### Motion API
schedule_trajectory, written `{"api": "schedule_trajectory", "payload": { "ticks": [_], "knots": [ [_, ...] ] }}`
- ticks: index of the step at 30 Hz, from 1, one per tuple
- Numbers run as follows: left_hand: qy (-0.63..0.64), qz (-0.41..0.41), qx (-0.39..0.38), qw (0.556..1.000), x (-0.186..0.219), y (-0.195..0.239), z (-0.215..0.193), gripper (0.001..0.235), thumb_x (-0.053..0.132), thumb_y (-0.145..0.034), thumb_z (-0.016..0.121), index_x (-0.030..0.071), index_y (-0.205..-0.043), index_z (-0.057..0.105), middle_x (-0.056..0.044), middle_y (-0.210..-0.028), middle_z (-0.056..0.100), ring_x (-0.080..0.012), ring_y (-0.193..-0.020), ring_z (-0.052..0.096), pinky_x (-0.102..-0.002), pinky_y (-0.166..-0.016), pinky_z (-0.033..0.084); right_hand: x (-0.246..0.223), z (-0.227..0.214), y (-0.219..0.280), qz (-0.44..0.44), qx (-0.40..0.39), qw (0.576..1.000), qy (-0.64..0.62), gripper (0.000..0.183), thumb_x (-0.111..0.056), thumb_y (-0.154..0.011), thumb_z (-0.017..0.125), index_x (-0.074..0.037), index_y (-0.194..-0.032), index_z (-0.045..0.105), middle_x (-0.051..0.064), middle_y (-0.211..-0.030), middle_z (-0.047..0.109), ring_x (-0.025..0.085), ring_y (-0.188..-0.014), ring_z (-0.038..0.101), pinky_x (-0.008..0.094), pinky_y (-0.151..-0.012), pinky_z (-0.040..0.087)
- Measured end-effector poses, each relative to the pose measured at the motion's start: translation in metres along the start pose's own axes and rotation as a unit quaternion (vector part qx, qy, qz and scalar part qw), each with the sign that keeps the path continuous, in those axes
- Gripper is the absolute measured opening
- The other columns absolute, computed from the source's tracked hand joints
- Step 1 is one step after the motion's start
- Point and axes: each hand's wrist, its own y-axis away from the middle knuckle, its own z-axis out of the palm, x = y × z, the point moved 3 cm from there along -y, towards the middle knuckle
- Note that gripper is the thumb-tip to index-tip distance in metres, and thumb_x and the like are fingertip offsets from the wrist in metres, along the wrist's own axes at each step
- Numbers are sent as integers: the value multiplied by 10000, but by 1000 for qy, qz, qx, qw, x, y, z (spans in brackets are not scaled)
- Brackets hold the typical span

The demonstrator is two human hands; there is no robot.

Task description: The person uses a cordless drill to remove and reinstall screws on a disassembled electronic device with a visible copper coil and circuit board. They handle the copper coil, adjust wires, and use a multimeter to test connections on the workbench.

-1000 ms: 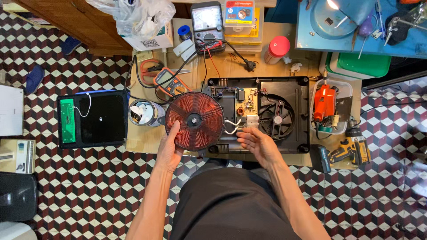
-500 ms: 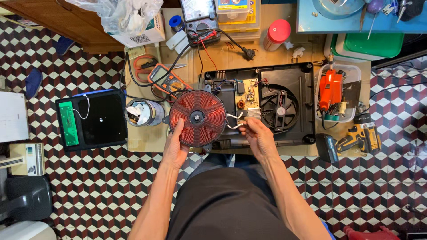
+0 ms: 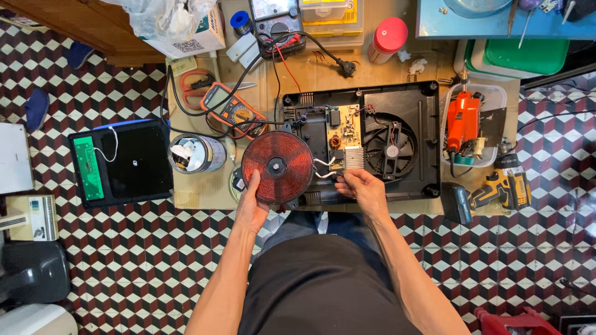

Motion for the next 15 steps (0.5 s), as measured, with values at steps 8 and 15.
{"api": "schedule_trajectory", "payload": {
  "ticks": [8,15],
  "knots": [
    [-13,-6,-28,999,11,28,0,437,291,-951,675,91,-1335,613,-30,-1308,666,-172,-1191,637,-376,-1042,506,-29,17,20,-20,9,982,189,368,-209,-948,679,1,-1249,656,139,-1162,700,201,-966,696,342,-835,563],
    [-54,-24,-36,998,33,47,-2,460,296,-936,699,73,-1330,618,-61,-1299,680,-199,-1169,658,-387,-1000,540,-68,53,54,-336,-162,863,340,475,-145,-926,671,27,-1363,597,203,-1418,561,249,-1253,575,378,-999,517]
  ]
}}
